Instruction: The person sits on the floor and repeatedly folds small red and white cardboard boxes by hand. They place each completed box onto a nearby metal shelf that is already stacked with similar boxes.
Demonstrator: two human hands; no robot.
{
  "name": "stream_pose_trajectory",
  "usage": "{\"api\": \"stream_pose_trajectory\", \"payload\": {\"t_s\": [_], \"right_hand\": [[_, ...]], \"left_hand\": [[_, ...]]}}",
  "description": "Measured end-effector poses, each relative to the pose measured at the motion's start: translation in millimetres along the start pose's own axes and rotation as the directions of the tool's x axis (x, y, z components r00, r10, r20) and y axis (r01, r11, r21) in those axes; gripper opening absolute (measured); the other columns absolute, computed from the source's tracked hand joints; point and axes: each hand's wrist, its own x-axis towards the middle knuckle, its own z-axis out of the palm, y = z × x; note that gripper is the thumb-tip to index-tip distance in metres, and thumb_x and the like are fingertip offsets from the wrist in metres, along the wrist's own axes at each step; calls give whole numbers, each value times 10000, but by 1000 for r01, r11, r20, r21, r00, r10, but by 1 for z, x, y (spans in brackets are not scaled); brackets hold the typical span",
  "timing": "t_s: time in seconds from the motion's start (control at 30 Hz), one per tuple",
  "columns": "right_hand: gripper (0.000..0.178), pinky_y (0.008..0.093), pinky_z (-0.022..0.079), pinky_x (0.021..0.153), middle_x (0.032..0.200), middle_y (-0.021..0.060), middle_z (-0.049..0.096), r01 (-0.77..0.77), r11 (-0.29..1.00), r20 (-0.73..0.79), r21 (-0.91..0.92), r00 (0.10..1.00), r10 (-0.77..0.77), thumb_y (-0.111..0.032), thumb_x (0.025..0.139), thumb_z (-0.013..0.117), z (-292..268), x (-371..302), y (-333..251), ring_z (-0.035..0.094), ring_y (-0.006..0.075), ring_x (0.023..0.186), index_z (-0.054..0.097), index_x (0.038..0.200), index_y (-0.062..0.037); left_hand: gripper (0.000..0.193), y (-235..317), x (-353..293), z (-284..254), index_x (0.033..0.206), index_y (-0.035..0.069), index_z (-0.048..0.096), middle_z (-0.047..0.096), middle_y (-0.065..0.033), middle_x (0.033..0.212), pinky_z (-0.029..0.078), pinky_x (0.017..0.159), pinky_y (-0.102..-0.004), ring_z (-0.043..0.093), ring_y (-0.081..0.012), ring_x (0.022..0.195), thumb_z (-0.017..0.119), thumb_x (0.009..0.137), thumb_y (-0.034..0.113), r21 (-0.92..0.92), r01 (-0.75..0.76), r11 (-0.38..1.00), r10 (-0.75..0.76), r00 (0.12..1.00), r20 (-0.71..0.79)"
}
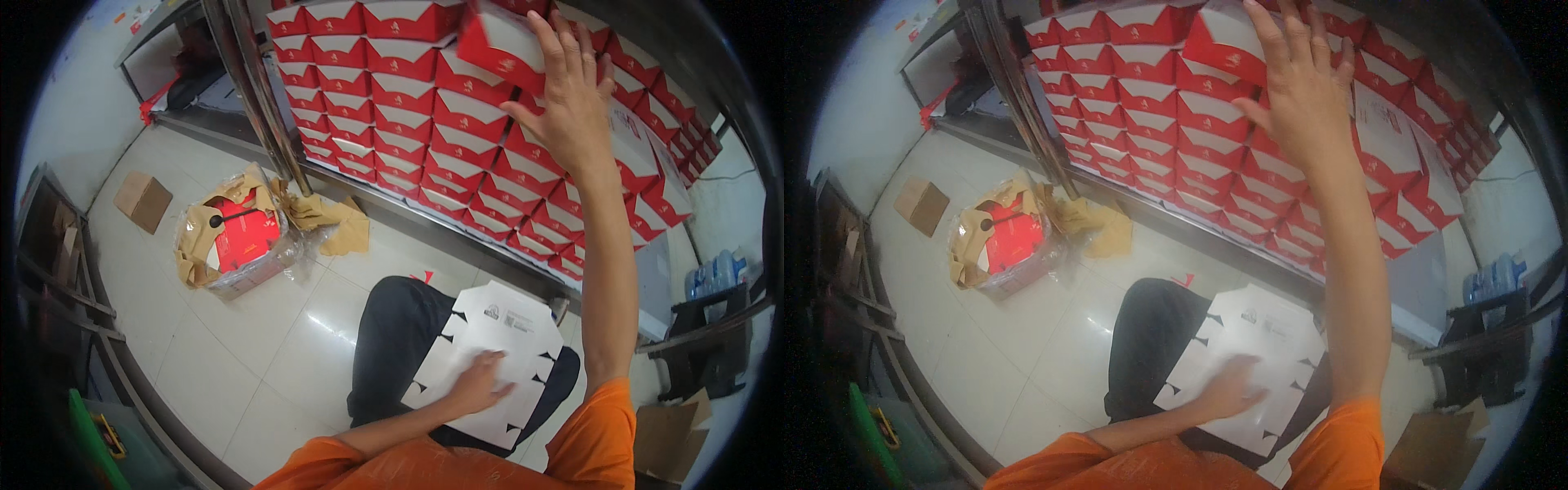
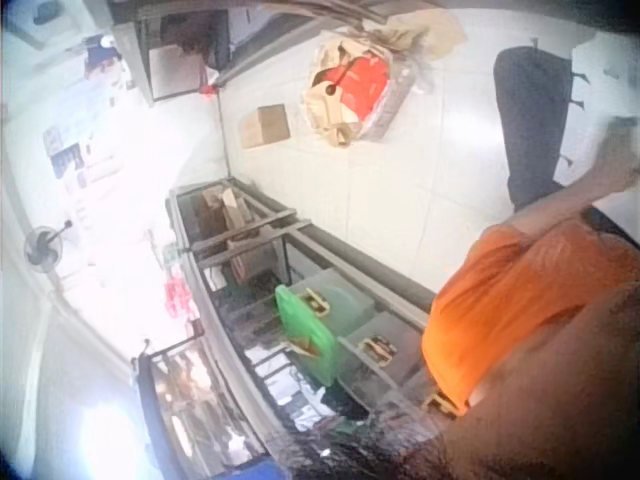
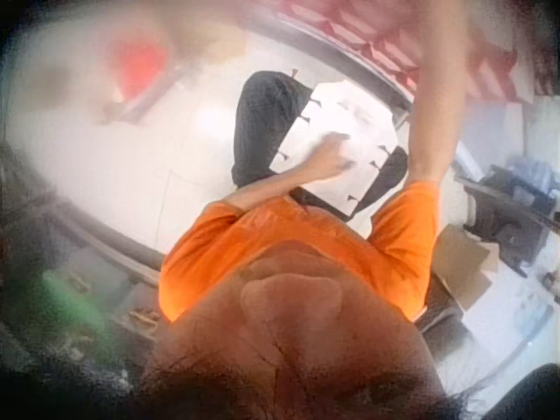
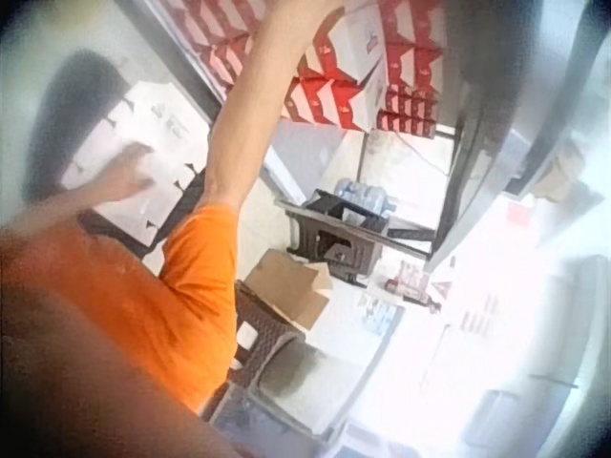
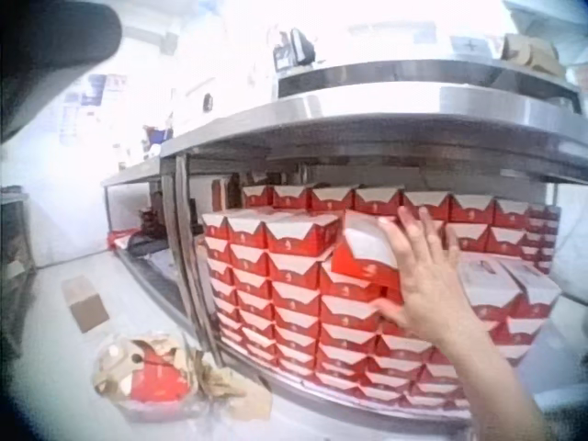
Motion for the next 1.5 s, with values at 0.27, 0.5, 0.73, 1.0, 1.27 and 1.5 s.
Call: {"api": "stream_pose_trajectory", "payload": {"t_s": [0.27, 0.5, 0.73, 1.0, 1.27, 1.5], "right_hand": [[659, 405, 319, 1105, 1371, 166, 505, -529, 777, 426, 342, 824, 373, -120, 813, 725, -99, -210, 1, 474, 280, 1284, 412, 1382, -11], [282, 266, 472, 813, 1036, 88, 620, -962, 253, 647, 104, 259, 717, -186, 983, 585, -171, -459, -29, 583, 138, 900, 566, 1161, 31], [251, 241, 470, 722, 919, 59, 615, -982, -175, 657, 72, -86, 749, -201, 987, 580, -221, -469, -100, 566, 106, 797, 569, 1122, 9], [405, 282, 534, 751, 1027, 124, 658, -870, -490, 897, 49, -177, 404, -94, 934, 639, -209, -427, -134, 647, 163, 889, 467, 1289, -1], [438, 272, 527, 655, 990, 106, 676, -938, -346, 914, 15, -128, 385, -85, 861, 711, -215, -459, -116, 657, 148, 757, 481, 1226, -4], [523, 301, 513, 688, 1053, 129, 622, -975, -118, 839, 187, 96, 536, -122, 707, 844, -248, -395, -104, 621, 210, 895, 601, 1161, -35]], "left_hand": [[821, 17, 17, 63, 1358, -59, 358, 479, -226, 1227, 388, 969, -514, 484, -408, 1108, 718, 766, 380, 86, 24, 996, -29, 998, 50], [880, 0, 3, 54, 1312, -120, 377, 461, -272, 1256, 317, 1067, -528, 417, -438, 1203, 762, 686, 365, 9, 152, 988, -149, 953, 265], [653, 18, -11, 54, 1224, -85, 506, 560, -280, 1145, 411, 944, -494, 514, -434, 1108, 707, 716, 273, 8, 163, 987, -157, 938, 310], [207, -44, 4, 17, 946, -35, 714, 689, -76, 798, 552, 660, -279, 639, -129, 713, 712, 874, 159, -506, 596, 624, -90, 698, 711], [178, -30, 5, 21, 989, -24, 684, 678, -45, 851, 506, 726, -249, 617, -90, 797, 621, 938, 135, -484, 626, 612, -112, 674, 730], [291, 41, 14, -20, 1095, 7, 564, 627, -31, 806, 493, 624, -225, 594, -67, 738, 407, 1053, 249, -612, 615, 497, -482, 782, 395]]}}
